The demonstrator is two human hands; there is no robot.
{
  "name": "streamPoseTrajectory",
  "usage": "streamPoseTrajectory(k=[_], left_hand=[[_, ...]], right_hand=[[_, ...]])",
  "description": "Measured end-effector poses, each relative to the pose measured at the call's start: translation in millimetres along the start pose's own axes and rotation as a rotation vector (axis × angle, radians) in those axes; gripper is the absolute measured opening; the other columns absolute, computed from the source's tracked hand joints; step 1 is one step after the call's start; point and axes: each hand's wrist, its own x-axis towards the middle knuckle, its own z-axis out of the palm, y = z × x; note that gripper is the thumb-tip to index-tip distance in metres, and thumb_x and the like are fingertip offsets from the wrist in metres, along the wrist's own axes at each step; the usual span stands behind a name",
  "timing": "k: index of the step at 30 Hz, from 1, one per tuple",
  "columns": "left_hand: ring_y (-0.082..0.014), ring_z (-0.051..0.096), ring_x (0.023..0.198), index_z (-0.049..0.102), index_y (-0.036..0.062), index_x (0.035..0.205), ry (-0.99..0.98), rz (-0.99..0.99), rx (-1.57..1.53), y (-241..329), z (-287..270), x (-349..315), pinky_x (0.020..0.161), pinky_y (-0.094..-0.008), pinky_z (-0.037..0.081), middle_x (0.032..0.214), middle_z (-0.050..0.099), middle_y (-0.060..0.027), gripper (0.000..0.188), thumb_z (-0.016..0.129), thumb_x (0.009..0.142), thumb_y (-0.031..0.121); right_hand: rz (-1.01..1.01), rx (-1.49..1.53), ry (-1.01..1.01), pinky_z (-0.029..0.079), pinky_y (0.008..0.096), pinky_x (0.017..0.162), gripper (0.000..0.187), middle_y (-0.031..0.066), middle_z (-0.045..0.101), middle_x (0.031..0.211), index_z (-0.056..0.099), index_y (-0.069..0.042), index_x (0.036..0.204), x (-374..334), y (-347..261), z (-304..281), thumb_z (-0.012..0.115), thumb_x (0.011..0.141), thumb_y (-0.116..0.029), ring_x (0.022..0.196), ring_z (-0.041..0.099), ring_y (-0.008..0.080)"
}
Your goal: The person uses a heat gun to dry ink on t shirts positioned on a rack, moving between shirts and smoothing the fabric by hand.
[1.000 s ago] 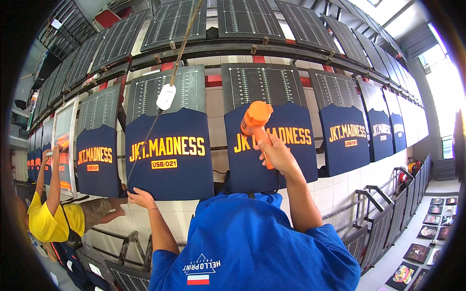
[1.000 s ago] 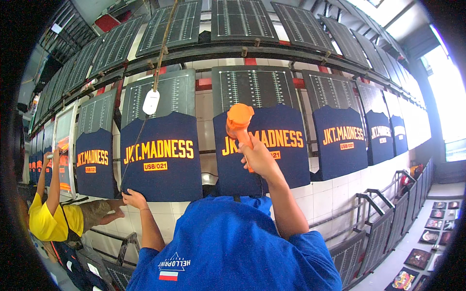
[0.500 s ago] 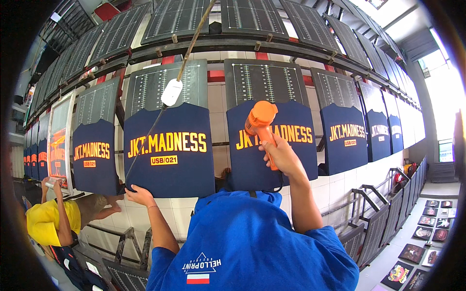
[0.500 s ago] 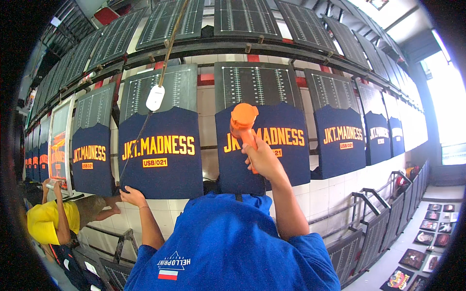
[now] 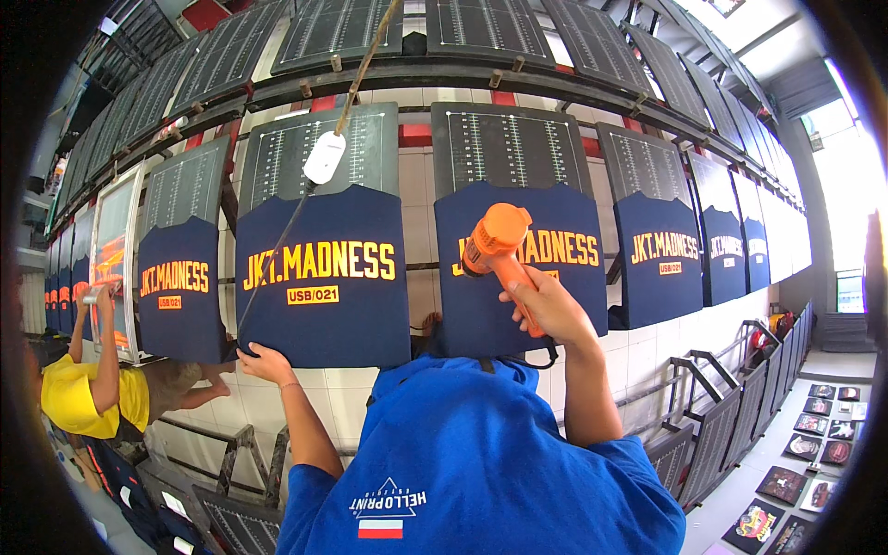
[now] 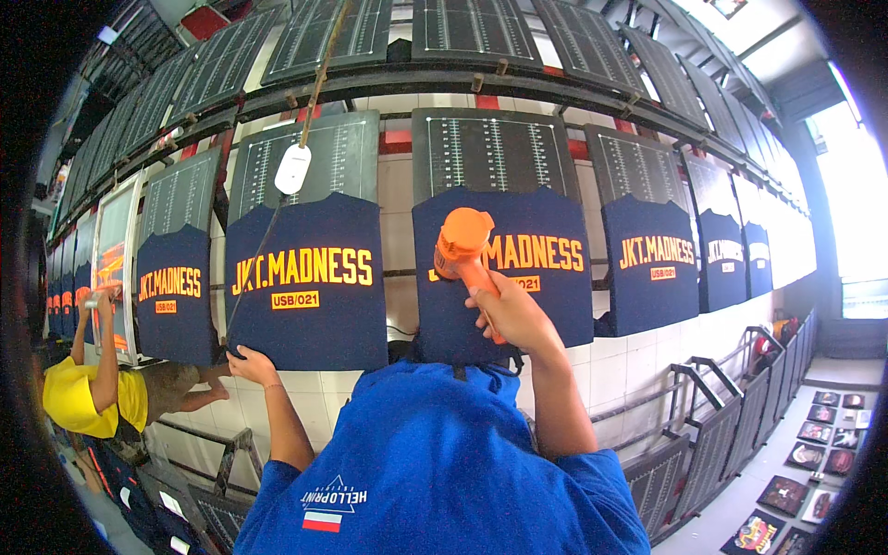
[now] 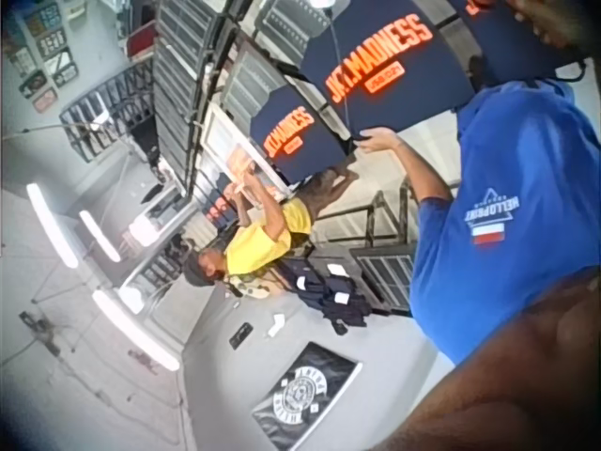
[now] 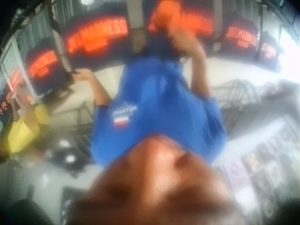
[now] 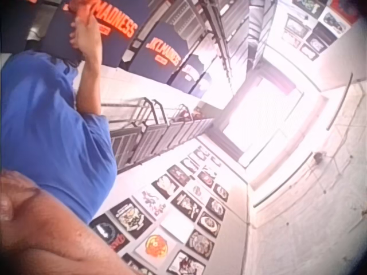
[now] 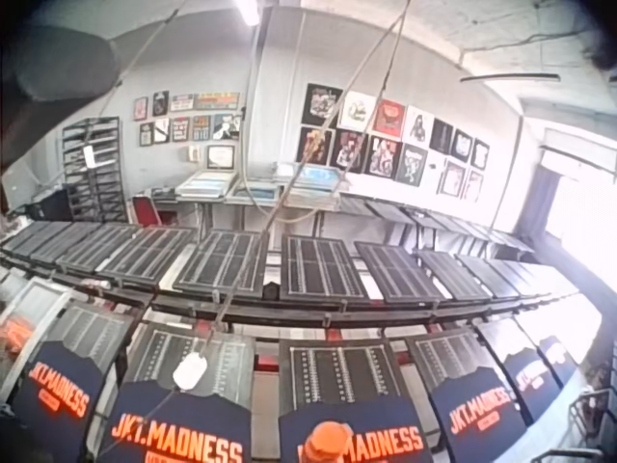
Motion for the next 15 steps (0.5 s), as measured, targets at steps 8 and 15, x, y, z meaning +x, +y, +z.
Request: streamPoseTrajectory(k=[8,15], left_hand=[[-0.0421,0.041,0.129,0.038,-0.0058,0.145,0.011,0.019,0.032,-8,4,3,0.107,-0.0464,0.039,0.142,0.036,-0.028,0.059,0.043,0.102,0.034],[-0.0421,0.042,0.129,0.038,-0.0044,0.146,0.014,0.006,0.009,-6,5,2,0.108,-0.0469,0.038,0.143,0.036,-0.0274,0.058,0.044,0.102,0.034]], right_hand=[[0.014,-0.048,0.02,0.052,0.0235,0.055,0.042,0.0087,0.066,0.099,0.048,0.002,0.135,-10,8,-4,0.051,0.102,-0.025,0.065,0.057,0.0085],[-0.017,-0.015,-0.054,0.053,0.0234,0.056,0.042,0.0087,0.066,0.1,0.048,0.002,0.134,-5,9,7,0.05,0.102,-0.025,0.066,0.057,0.0082]])
